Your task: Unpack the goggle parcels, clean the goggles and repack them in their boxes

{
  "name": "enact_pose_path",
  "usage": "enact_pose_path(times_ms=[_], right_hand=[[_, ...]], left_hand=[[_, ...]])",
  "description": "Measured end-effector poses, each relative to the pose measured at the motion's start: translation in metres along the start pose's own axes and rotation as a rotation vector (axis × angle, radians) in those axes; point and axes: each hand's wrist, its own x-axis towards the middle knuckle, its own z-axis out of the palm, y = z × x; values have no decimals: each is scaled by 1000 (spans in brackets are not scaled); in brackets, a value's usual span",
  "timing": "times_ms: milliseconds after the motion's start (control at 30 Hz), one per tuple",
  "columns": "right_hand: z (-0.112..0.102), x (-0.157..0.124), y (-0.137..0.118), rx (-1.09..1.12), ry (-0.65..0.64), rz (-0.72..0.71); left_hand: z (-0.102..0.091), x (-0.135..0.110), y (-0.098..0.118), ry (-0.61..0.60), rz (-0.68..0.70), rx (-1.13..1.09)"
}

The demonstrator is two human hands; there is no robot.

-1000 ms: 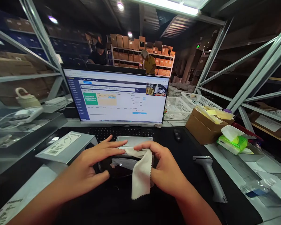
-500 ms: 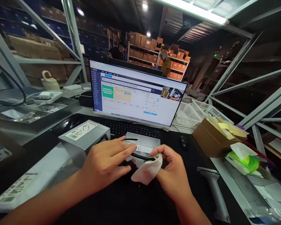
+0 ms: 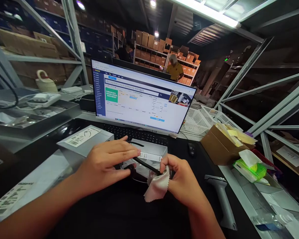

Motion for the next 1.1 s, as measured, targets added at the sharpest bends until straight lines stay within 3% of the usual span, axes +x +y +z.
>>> enact_pose_path(times_ms=[100,267,333,367,500,600,700,767,900,967,1100], right_hand=[[12,2,2,-166,79,-91],[58,2,-1,-449,336,-423],[61,1,-1,-457,366,-460],[57,1,-1,-424,318,-431],[18,-2,4,-160,-68,-242],[-4,-5,7,-39,-217,-258],[1,-5,6,-63,-179,-221],[17,-4,4,-124,-60,-183],[49,0,-1,-337,172,-265],[51,-1,-1,-392,119,-236],[25,-8,0,-193,-190,-28]], left_hand=[[6,-1,3,-40,39,62],[26,-5,10,-49,157,161],[27,-6,8,-47,157,124],[24,-5,7,-56,149,95],[4,-1,-2,-103,38,-69],[-6,1,-5,-126,-54,-173],[-2,-1,-5,-125,-76,-173],[7,-4,-2,-123,-42,-111],[27,-10,4,-162,57,-2],[31,-11,4,-181,50,-18],[21,-8,-1,-187,-4,-130]])
